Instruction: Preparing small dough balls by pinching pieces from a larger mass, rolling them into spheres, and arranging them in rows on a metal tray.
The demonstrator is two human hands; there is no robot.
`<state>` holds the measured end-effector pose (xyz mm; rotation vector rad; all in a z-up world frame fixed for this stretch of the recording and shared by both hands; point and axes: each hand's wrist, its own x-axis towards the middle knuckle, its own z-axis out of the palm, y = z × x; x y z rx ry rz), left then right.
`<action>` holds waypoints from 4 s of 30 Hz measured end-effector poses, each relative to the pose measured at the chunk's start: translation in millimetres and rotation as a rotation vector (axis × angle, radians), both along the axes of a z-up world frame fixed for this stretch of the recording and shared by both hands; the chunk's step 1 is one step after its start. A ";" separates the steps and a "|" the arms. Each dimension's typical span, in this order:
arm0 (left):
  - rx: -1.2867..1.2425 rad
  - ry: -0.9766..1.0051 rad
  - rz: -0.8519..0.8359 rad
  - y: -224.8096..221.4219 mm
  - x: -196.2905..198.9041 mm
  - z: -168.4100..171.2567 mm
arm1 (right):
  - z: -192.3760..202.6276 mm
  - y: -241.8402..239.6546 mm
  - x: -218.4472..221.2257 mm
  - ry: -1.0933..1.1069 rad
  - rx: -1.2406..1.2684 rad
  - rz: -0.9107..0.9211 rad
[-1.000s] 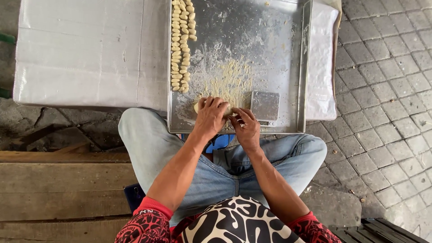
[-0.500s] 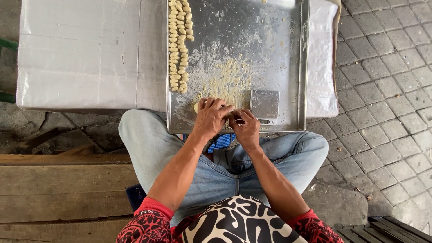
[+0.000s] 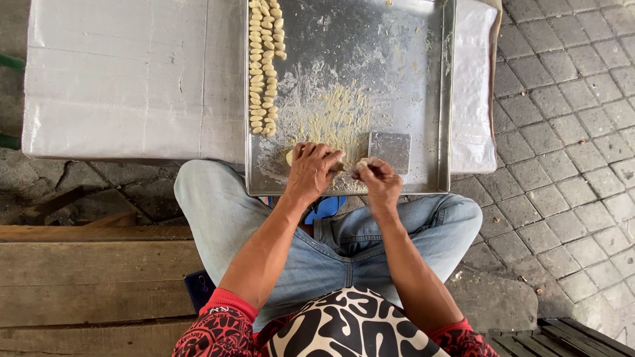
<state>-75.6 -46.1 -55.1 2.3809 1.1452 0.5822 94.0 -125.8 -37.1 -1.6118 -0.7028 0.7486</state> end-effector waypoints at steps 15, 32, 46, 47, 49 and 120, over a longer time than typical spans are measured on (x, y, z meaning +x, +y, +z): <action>0.008 -0.010 -0.029 0.1 -3.1 -2.2 | 20.8 4.8 63.7 -0.372 -0.076 -0.081; 0.010 -0.057 -0.036 -3.8 1.6 -5.7 | 5.1 -4.7 66.6 -0.948 -0.269 0.096; -0.483 -0.721 -0.009 -17.0 13.1 78.0 | 11.0 6.1 -0.5 0.409 0.027 -0.006; -0.521 -0.715 0.046 -16.3 14.5 66.5 | 21.0 5.0 -1.6 0.337 -0.024 0.005; -0.554 -0.709 0.096 -14.6 16.0 55.0 | 22.3 1.5 -2.7 0.264 -0.068 0.013; -1.061 -0.563 -0.054 -1.5 -7.4 38.2 | 24.9 -2.0 -23.9 -0.149 0.234 0.274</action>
